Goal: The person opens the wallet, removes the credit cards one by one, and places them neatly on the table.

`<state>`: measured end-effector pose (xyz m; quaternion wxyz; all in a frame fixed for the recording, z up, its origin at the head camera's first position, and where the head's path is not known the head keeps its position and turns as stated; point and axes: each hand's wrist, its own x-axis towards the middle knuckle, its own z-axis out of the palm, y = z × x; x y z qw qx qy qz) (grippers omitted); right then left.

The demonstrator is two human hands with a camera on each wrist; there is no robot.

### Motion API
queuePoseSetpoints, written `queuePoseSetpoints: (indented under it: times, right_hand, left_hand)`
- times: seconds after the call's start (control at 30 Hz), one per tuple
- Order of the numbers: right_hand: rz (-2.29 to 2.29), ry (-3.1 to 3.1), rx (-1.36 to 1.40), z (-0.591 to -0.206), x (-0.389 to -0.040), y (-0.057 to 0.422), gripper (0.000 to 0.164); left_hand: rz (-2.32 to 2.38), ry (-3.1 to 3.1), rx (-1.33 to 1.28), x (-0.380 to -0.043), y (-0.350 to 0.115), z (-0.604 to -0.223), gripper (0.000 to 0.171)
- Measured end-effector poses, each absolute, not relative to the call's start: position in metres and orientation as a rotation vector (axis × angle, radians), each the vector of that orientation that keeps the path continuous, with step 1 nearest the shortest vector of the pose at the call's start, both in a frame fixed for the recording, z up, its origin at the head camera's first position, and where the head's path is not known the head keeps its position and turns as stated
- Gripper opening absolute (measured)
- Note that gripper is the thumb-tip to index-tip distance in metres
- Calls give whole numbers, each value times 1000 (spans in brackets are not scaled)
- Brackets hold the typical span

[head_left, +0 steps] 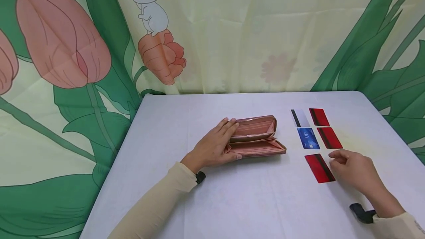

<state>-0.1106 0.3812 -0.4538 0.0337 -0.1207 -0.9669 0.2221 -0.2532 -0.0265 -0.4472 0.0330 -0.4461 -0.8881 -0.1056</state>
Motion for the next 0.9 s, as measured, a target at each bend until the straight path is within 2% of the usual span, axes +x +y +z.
queuePoseSetpoints:
  times: [0.5,0.9]
  right_hand:
    - [649,-2869,-230,-425,-125,341,32]
    - [588,-2686,76,-412,-152,308,29]
  left_hand:
    - [-329,-2721,-1381,-253,-27,-446,103]
    - [-349,-2732,-1380,-253,-26,-448,103]
